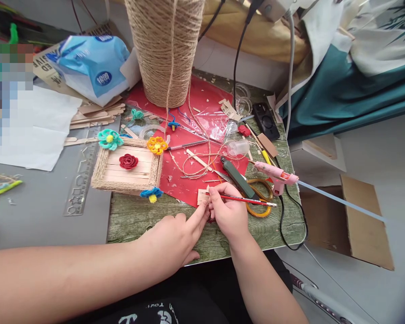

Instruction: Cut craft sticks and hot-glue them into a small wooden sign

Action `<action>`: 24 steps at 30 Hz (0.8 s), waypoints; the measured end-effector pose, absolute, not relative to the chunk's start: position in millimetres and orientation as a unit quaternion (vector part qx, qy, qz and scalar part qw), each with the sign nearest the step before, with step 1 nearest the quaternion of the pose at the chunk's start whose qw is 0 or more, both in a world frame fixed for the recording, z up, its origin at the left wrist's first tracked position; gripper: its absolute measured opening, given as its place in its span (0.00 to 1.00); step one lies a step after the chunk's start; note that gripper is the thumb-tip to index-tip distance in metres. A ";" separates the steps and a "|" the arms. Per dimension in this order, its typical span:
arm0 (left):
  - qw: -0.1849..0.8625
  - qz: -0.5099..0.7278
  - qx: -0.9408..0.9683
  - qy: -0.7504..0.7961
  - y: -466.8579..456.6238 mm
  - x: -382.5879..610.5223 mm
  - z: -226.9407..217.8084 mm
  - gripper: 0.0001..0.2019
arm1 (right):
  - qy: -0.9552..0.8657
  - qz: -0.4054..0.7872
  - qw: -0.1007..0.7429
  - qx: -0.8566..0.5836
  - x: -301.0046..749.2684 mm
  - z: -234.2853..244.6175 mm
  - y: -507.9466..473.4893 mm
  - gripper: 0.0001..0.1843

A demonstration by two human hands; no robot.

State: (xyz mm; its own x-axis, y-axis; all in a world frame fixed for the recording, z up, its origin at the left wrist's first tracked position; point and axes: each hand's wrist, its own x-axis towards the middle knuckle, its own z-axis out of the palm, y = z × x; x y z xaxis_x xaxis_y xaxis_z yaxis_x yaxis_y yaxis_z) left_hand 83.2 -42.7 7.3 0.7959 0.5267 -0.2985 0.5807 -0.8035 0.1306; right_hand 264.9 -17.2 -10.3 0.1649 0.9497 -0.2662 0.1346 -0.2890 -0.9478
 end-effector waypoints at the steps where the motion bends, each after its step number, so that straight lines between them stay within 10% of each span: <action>1: 0.110 -0.125 0.941 0.295 -42.7 83.3 7.2 0.50 | -0.426 0.485 0.417 -0.640 264.9 -10.6 -17.3 0.21; 24: 0.105 -0.120 0.942 0.296 -43.7 82.4 4.0 0.50 | -0.420 0.489 0.416 -0.642 264.1 -9.9 -17.6 0.21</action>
State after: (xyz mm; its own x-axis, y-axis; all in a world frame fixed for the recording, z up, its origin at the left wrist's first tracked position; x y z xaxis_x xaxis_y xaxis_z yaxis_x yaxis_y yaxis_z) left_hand 82.4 -43.7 4.0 0.7954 0.5330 -0.2885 0.5835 -0.8021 0.1271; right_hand 264.1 -17.6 -9.9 0.1694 0.9456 -0.2779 0.1336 -0.3014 -0.9441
